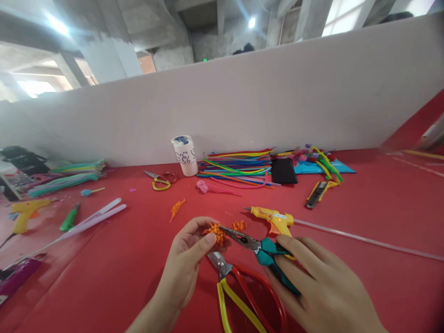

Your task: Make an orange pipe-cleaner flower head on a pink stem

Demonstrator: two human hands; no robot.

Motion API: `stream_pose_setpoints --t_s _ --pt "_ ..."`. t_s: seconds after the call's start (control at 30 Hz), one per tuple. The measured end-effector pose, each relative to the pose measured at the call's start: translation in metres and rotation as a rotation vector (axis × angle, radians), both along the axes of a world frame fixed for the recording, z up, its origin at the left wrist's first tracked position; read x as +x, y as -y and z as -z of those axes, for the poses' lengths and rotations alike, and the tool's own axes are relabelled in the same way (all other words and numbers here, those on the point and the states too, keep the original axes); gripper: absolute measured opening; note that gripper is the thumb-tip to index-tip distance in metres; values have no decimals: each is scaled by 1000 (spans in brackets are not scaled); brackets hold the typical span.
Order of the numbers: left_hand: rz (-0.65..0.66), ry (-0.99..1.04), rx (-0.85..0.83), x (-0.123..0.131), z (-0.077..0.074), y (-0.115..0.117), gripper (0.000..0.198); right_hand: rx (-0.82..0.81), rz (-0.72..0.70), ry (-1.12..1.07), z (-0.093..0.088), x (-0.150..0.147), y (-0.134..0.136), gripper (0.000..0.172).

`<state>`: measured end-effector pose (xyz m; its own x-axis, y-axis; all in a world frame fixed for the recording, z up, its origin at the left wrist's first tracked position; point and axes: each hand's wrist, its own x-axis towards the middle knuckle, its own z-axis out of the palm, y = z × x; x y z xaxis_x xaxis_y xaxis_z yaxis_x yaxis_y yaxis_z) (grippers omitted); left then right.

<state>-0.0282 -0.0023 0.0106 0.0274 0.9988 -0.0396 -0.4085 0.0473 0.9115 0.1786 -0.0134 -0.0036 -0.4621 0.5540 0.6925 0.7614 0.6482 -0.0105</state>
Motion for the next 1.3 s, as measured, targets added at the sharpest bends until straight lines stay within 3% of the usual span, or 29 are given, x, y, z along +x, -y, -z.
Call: stream_pose_setpoints --t_s 0.23,0.57,0.93,1.3 --pt "-14 -8 -9 0 1 -1 13 101 62 141 10 -2 4 35" --pt "-65 34 38 -1 -3 -3 14 -53 -11 -139 -7 1 -2 19" --pt "-62 -72 136 -1 -1 1 15 -127 -41 -154 -7 0 -2 20" --pt "-50 -99 142 -2 -1 0 15 -80 -39 -108 -6 -1 -2 24"
